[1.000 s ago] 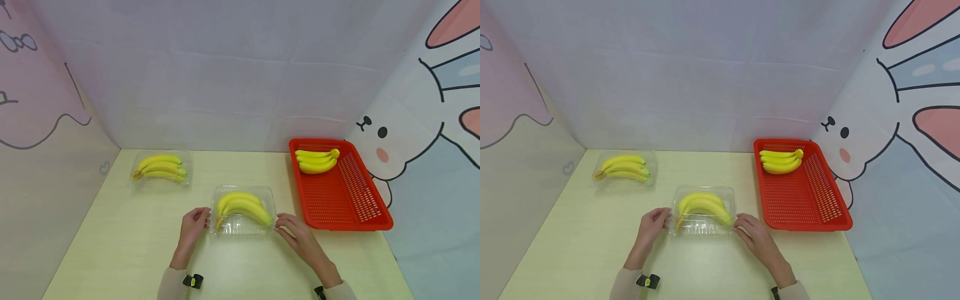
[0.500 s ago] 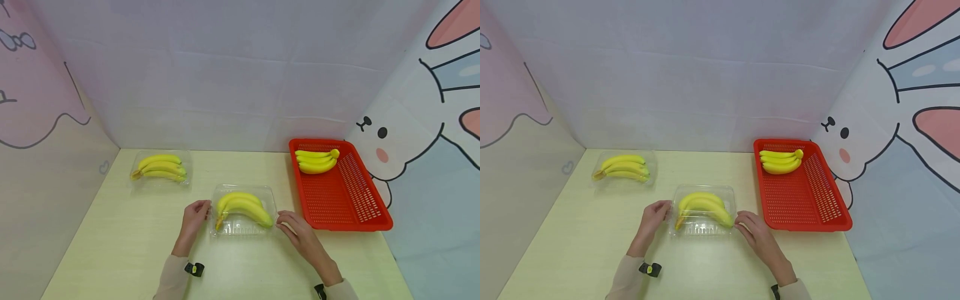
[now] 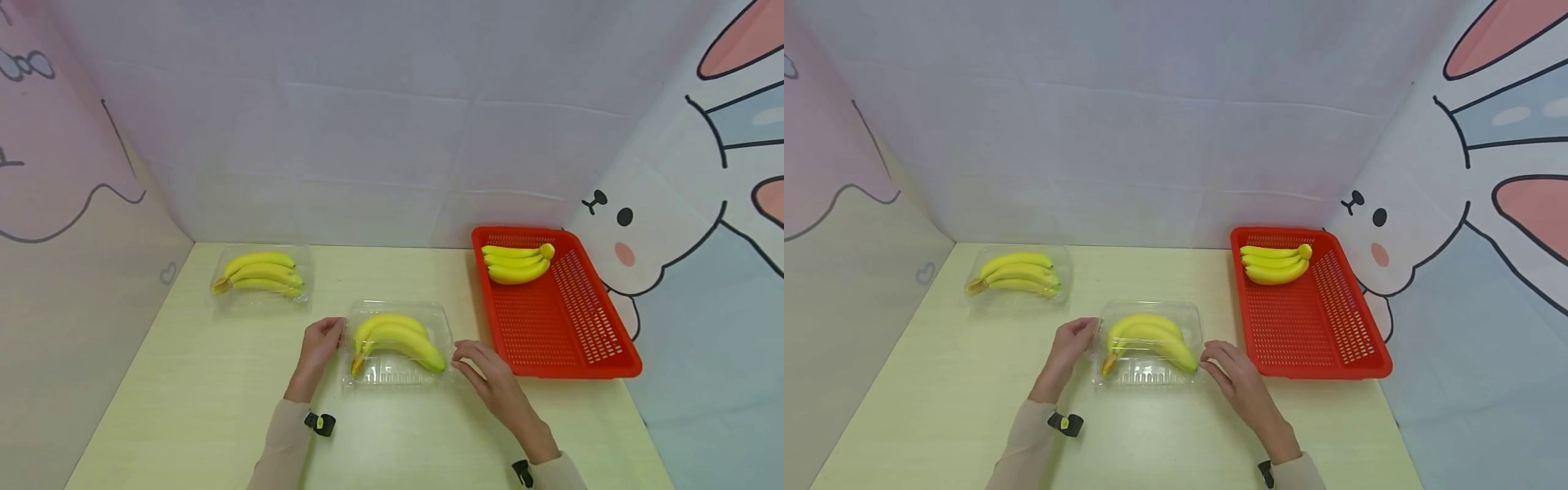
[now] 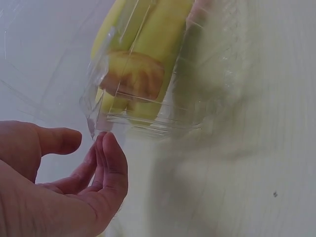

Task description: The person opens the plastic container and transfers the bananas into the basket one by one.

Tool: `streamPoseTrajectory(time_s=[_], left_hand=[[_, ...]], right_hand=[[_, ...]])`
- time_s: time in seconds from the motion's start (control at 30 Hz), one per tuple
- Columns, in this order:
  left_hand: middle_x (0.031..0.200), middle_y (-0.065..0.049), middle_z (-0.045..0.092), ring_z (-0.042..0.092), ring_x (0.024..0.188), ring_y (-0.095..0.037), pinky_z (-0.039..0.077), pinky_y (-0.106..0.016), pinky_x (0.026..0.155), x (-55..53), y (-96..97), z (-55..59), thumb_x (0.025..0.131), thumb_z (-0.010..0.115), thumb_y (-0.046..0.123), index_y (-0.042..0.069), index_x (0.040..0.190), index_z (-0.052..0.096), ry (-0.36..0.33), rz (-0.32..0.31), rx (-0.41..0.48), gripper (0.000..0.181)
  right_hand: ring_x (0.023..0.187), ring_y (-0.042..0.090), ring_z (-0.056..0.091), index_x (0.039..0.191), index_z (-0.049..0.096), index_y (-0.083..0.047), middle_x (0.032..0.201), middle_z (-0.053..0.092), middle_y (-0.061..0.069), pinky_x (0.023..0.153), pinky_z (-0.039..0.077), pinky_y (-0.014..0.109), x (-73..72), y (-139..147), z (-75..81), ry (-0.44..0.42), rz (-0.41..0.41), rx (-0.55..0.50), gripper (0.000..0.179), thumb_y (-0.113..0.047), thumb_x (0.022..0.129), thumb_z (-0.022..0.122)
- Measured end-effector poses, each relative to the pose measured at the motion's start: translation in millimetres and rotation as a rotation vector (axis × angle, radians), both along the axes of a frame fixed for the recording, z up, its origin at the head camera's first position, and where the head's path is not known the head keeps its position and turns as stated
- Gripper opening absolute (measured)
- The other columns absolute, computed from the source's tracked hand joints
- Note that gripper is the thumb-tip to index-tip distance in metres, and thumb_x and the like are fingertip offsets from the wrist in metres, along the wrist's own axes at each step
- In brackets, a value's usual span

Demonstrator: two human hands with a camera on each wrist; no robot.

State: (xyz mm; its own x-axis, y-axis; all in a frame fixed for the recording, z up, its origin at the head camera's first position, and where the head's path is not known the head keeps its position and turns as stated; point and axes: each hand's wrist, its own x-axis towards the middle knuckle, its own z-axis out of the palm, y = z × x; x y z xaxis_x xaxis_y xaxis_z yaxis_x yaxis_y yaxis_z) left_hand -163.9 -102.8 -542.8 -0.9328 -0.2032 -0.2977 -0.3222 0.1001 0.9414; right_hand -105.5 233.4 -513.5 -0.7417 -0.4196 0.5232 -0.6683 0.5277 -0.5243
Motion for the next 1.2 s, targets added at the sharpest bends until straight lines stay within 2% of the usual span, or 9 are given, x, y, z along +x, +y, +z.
streamPoseTrajectory(time_s=[0.13,0.3,0.47,0.57,0.67,0.87,1.03,1.2], left_hand=[[0.090,-0.010,0.067,0.055,0.074,-0.013,0.047,-0.019,0.062,-6.4,-0.1,0.2,0.104,0.061,0.017,-0.010,0.118,0.068,0.004,0.000,0.013,0.031],[0.093,-0.011,0.069,0.055,0.074,-0.011,0.046,-0.017,0.062,-13.2,-0.2,-0.6,0.103,0.062,0.016,-0.010,0.119,0.068,0.008,-0.008,0.005,0.032],[0.107,-0.019,0.070,0.060,0.087,-0.017,0.048,-0.018,0.069,-17.7,1.3,-2.9,0.102,0.064,0.017,-0.009,0.120,0.068,0.002,-0.021,-0.021,0.031],[0.109,-0.020,0.070,0.062,0.093,-0.020,0.048,-0.018,0.071,-18.9,2.2,-3.8,0.101,0.064,0.015,-0.008,0.119,0.068,0.001,-0.023,-0.039,0.030],[0.103,-0.018,0.070,0.062,0.086,-0.018,0.050,-0.019,0.067,-19.5,2.7,-4.2,0.101,0.065,0.013,-0.010,0.117,0.068,0.015,-0.013,-0.027,0.028],[0.089,-0.013,0.069,0.058,0.070,-0.012,0.053,-0.020,0.062,-20.0,4.0,-3.9,0.100,0.065,0.006,-0.012,0.114,0.067,0.031,-0.001,0.029,0.023],[0.090,-0.016,0.069,0.059,0.069,-0.013,0.053,-0.020,0.062,-19.7,4.5,-2.9,0.098,0.067,0.003,-0.011,0.110,0.067,0.033,0.005,0.027,0.019],[0.094,-0.019,0.070,0.059,0.070,-0.014,0.052,-0.019,0.061,-20.0,5.0,-3.0,0.099,0.068,0.008,-0.010,0.110,0.069,0.033,0.006,0.000,0.021]], right_hand=[[0.110,0.026,0.065,0.104,0.067,-0.010,0.113,0.070,0.012,0.107,0.039,0.013,-1.9,0,2.2,-0.007,-0.002,-0.009,0.030,0.009,0.083,0.078],[0.109,0.024,0.065,0.105,0.067,-0.008,0.111,0.070,0.012,0.106,0.040,0.013,-5.9,-1,5.5,0.003,-0.004,-0.024,0.034,0.012,0.080,0.078],[0.104,0.023,0.065,0.108,0.067,-0.006,0.109,0.069,0.009,0.104,0.042,0.012,-10.2,-2,9.4,0.030,-0.002,-0.043,0.039,0.017,0.077,0.078],[0.101,0.022,0.065,0.110,0.067,-0.006,0.108,0.069,0.006,0.101,0.043,0.011,-13.1,-4,12.4,0.054,-0.006,-0.052,0.041,0.017,0.078,0.078],[0.098,0.022,0.065,0.110,0.067,-0.004,0.106,0.069,0.005,0.098,0.046,0.013,-17.3,-6,14.7,0.069,-0.013,-0.074,0.038,0.015,0.080,0.078],[0.093,0.018,0.063,0.106,0.067,-0.004,0.103,0.068,0.002,0.086,0.053,0.019,-26.7,-11,18.9,0.037,-0.071,-0.112,0.031,0.013,0.082,0.078],[0.091,0.017,0.063,0.107,0.067,-0.005,0.103,0.068,0.002,0.084,0.050,0.012,-32.7,-16,21.8,0.002,-0.130,-0.143,0.027,0.010,0.086,0.076],[0.089,0.016,0.062,0.107,0.068,-0.005,0.102,0.067,0.001,0.082,0.050,0.012,-38.2,-21,24.5,0.003,-0.181,-0.196,0.022,0.007,0.090,0.074]])
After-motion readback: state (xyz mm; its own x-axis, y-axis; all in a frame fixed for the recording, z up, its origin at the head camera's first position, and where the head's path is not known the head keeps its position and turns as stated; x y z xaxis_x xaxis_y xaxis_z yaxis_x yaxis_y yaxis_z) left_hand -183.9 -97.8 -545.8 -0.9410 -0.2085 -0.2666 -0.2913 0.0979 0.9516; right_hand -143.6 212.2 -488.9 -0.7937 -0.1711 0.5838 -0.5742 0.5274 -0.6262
